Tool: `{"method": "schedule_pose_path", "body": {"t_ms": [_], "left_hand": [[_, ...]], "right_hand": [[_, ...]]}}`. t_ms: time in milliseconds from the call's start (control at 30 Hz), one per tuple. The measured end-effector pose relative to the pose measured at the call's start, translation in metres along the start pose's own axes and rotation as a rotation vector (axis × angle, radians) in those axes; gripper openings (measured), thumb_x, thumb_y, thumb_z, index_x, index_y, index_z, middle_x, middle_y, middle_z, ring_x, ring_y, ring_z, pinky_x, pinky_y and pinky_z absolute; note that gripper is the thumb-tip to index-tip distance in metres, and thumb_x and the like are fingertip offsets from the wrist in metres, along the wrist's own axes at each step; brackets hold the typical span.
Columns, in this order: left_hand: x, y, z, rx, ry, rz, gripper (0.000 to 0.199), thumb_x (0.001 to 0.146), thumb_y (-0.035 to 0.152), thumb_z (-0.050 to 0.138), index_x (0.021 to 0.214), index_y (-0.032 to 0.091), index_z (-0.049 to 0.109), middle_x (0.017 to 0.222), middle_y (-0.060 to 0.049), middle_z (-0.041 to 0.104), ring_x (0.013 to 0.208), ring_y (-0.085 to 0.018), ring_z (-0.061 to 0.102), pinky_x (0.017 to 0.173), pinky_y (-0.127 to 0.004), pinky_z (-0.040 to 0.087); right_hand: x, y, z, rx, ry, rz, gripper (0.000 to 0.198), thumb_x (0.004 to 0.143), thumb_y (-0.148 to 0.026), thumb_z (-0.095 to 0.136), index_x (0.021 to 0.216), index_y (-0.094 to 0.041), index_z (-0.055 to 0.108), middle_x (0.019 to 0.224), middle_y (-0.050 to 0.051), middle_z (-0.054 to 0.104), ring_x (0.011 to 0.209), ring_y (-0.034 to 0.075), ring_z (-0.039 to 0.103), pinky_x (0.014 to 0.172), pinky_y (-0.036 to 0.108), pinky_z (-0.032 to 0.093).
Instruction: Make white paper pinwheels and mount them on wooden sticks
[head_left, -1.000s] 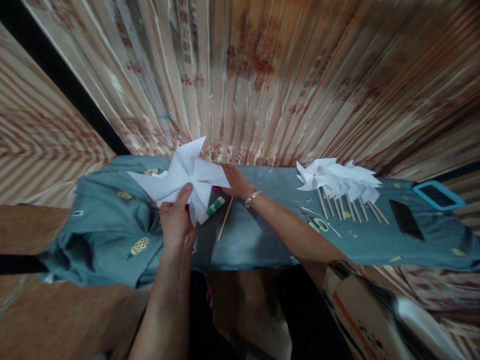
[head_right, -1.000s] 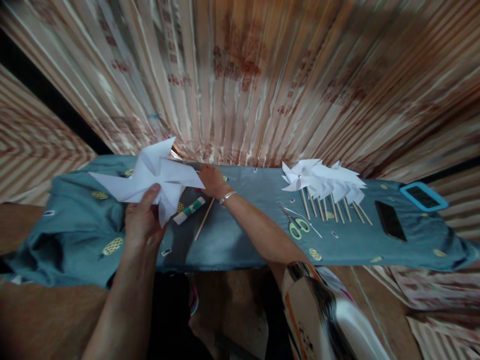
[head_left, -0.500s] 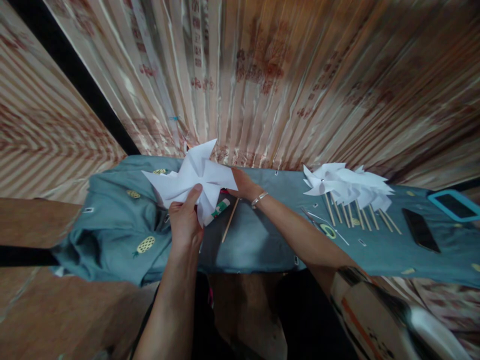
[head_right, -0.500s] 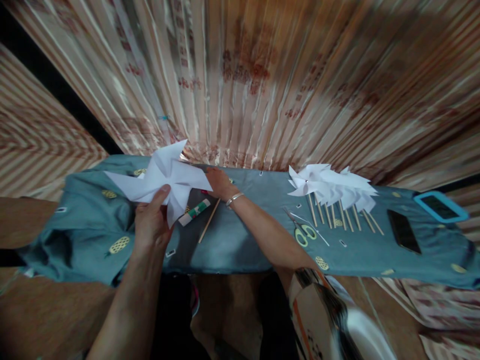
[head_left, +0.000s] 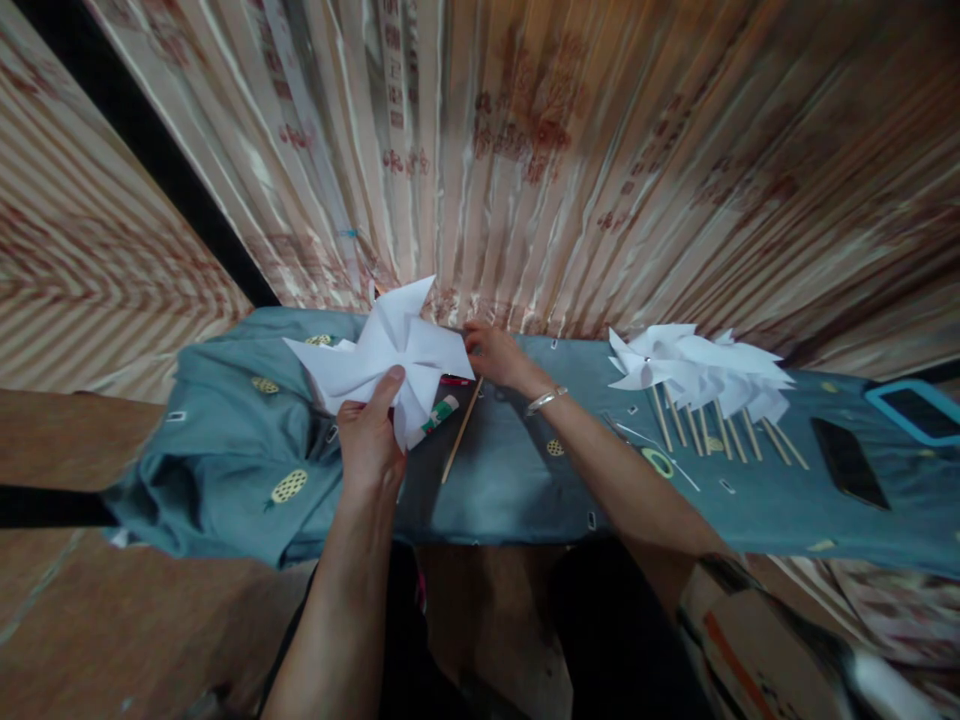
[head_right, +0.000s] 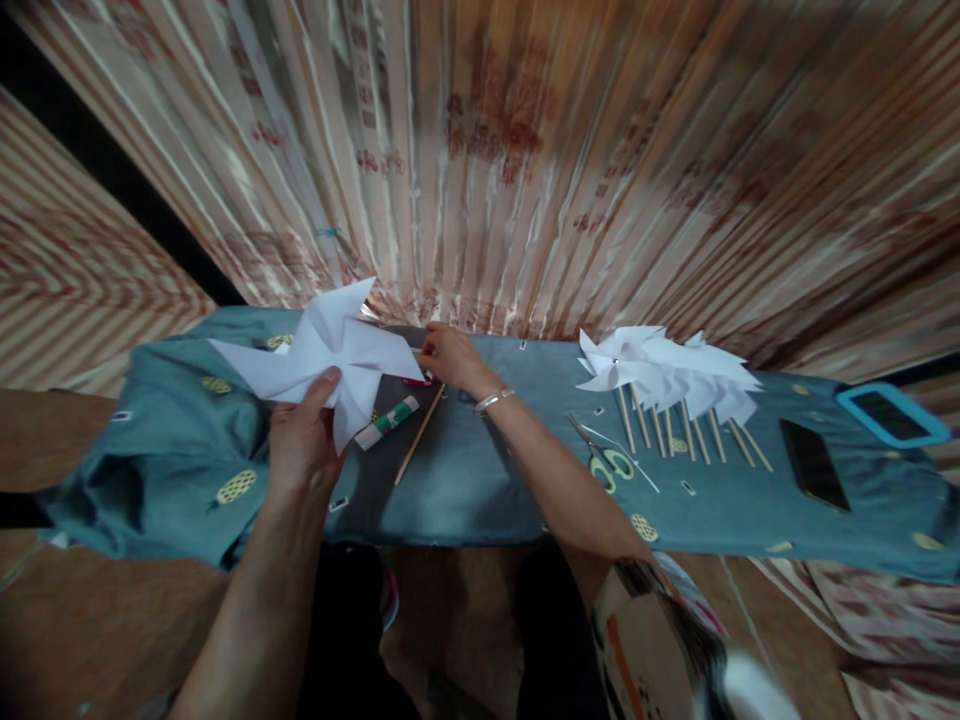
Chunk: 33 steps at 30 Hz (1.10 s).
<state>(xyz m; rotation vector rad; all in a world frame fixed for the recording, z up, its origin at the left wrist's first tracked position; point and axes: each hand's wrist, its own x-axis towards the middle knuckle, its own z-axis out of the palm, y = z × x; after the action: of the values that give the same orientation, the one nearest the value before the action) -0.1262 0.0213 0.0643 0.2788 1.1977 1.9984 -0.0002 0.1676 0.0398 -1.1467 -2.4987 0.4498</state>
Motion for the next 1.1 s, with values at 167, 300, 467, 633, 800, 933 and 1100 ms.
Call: {"method": "schedule_pose_path", "body": {"t_ms": [167,300,467,633,800,933,1100], "left_hand": [[-0.002,0.001,0.003,-0.056,0.017,-0.025,0.023,0.054,0.020,0.081,0.074,0.017,0.070,0.075,-0.002,0.076,0.071,-0.020,0.072,0.070,-0.033,0.062],[-0.005,-0.006,0.008,-0.071,0.002,-0.064,0.027,0.050,0.021,0.084,0.072,0.015,0.070,0.072,-0.003,0.075,0.071,-0.021,0.072,0.071,-0.033,0.061],[-0.013,-0.025,0.017,-0.034,-0.076,-0.069,0.032,0.047,0.024,0.087,0.072,0.014,0.070,0.073,-0.004,0.074,0.076,-0.022,0.073,0.076,-0.032,0.059],[-0.020,-0.040,0.029,0.026,-0.105,-0.098,0.031,0.048,0.026,0.087,0.070,0.013,0.070,0.070,-0.004,0.073,0.074,-0.022,0.072,0.076,-0.033,0.057],[-0.026,-0.056,0.041,0.044,-0.160,-0.090,0.027,0.050,0.025,0.086,0.068,0.014,0.070,0.070,-0.002,0.073,0.076,-0.019,0.071,0.077,-0.029,0.056],[-0.034,-0.072,0.049,0.109,-0.217,-0.128,0.026,0.051,0.026,0.086,0.070,0.015,0.072,0.070,-0.003,0.073,0.066,-0.017,0.068,0.066,-0.027,0.054],[-0.044,-0.092,0.057,0.195,-0.298,-0.200,0.022,0.053,0.026,0.085,0.069,0.016,0.074,0.070,-0.003,0.074,0.061,-0.016,0.065,0.061,-0.026,0.052]], "right_hand": [[-0.056,0.023,-0.011,0.387,0.120,0.133,0.008,0.079,-0.025,0.065,0.079,-0.021,0.072,0.130,0.007,0.064,0.126,0.025,0.056,0.106,0.045,0.042],[-0.121,0.046,-0.004,0.477,0.145,0.266,0.008,0.074,-0.029,0.068,0.073,-0.022,0.071,0.128,0.010,0.064,0.124,0.027,0.058,0.108,0.047,0.040],[-0.171,0.059,0.007,0.405,0.126,0.311,0.004,0.073,-0.026,0.067,0.070,-0.025,0.070,0.134,0.007,0.061,0.128,0.028,0.055,0.107,0.051,0.041],[-0.186,0.056,0.007,0.283,0.156,0.285,0.005,0.075,-0.027,0.068,0.073,-0.023,0.066,0.146,0.012,0.050,0.137,0.030,0.045,0.109,0.050,0.038],[-0.194,0.057,0.006,0.271,0.178,0.291,0.003,0.080,-0.025,0.065,0.077,-0.023,0.065,0.148,0.014,0.047,0.137,0.028,0.046,0.110,0.048,0.036],[-0.203,0.060,0.005,0.313,0.179,0.282,0.004,0.083,-0.025,0.063,0.079,-0.024,0.065,0.146,0.010,0.050,0.136,0.027,0.047,0.110,0.048,0.037],[-0.207,0.059,0.006,0.326,0.197,0.260,0.009,0.087,-0.023,0.058,0.083,-0.024,0.067,0.144,0.011,0.052,0.135,0.025,0.047,0.112,0.047,0.037]]}}
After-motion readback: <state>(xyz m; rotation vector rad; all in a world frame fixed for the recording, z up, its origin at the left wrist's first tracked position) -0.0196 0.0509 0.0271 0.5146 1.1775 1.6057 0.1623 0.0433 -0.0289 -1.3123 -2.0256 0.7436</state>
